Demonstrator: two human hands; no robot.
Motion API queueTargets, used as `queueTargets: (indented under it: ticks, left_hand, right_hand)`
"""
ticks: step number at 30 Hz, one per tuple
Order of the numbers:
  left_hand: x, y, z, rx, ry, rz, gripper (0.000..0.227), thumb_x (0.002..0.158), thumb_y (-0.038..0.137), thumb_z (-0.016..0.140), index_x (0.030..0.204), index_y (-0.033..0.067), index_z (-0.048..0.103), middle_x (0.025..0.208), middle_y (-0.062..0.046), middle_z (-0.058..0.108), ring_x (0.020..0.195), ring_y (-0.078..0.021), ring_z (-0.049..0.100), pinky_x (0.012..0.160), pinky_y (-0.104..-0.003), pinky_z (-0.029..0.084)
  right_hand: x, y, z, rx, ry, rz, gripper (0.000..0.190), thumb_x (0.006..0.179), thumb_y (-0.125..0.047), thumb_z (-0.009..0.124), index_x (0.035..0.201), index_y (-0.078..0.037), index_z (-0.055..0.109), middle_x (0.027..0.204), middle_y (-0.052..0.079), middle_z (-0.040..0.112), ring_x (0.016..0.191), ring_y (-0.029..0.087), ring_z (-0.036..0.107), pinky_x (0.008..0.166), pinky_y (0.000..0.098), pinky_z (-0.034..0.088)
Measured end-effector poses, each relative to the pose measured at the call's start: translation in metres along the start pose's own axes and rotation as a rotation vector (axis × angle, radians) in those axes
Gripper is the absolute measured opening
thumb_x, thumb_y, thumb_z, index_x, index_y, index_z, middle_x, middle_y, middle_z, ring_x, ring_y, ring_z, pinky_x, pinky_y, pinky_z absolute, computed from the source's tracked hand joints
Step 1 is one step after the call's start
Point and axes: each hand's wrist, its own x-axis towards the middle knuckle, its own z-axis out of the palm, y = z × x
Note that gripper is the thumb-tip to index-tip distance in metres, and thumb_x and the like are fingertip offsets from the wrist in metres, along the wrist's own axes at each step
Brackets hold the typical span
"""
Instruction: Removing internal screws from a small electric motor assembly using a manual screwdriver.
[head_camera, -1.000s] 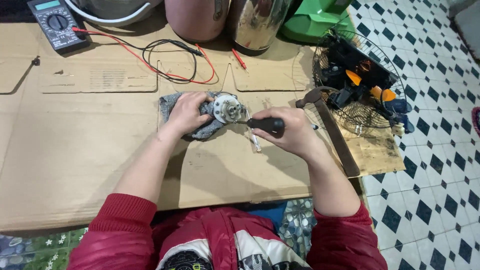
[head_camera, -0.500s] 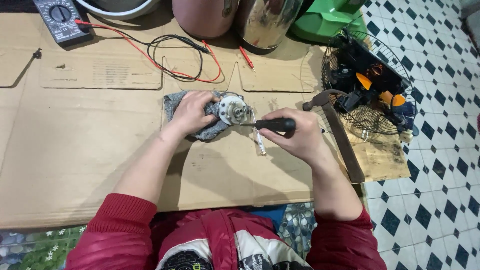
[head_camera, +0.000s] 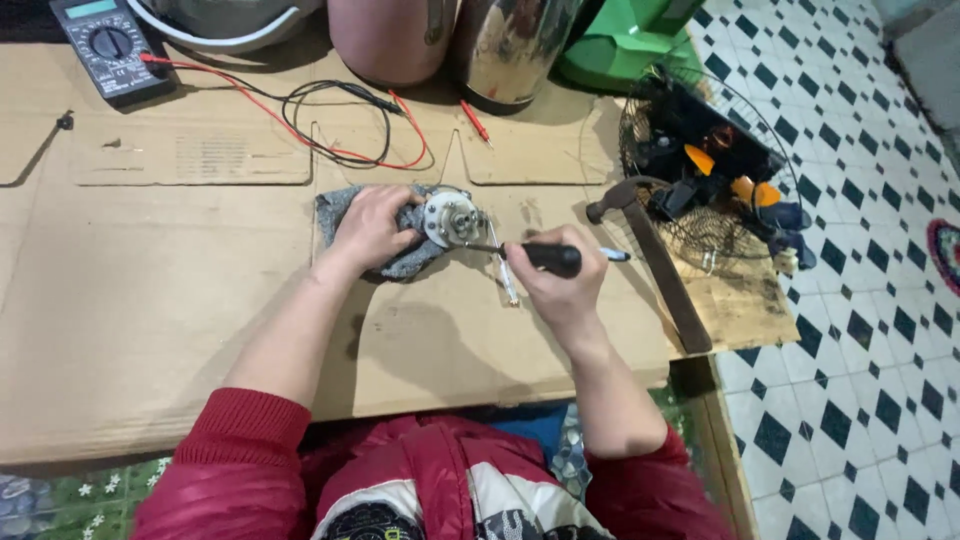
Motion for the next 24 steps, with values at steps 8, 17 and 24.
queueTargets:
  ticks: [8,17,24]
  left_hand:
    - [0.0,-0.003,0.004,0.002,0.007,-0.003,0.049,0.07,0.022,0.084,0.115,0.018,0.066,0.113,-0.006,0.073,0.122,-0.0291,0.066,0.112,-0.046,0.042]
    - [-0.002,0.005,-0.003,-0.023,0.012,-0.01,0.049,0.07,0.019,0.083,0.115,0.0181,0.065,0.114,-0.006,0.073,0.122,-0.0288,0.065,0.111,-0.046,0.043]
    - [0.001,0.0,-0.002,-0.007,-0.033,-0.01,0.049,0.071,0.019,0.083,0.116,0.0184,0.064,0.115,-0.003,0.072,0.122,-0.0273,0.065,0.112,-0.045,0.041]
  right_hand:
    - [0.027,-0.046,-0.012,0.106,-0.403,-0.118,0.02,0.084,-0.014,0.085,0.1,-0.007,0.076,0.099,0.01,0.08,0.092,0.033,0.077,0.084,0.0416,0.06]
    - [0.069,-0.063,-0.015,0.214,-0.833,-0.358,0.016,0.092,0.01,0.063,0.098,-0.001,0.073,0.108,0.015,0.077,0.106,0.042,0.072,0.092,0.0534,0.057]
    - [0.088,-0.069,-0.002,0.219,-1.107,-0.39,0.035,0.079,0.024,0.051,0.094,-0.001,0.07,0.101,0.016,0.077,0.106,0.045,0.07,0.091,0.0571,0.057]
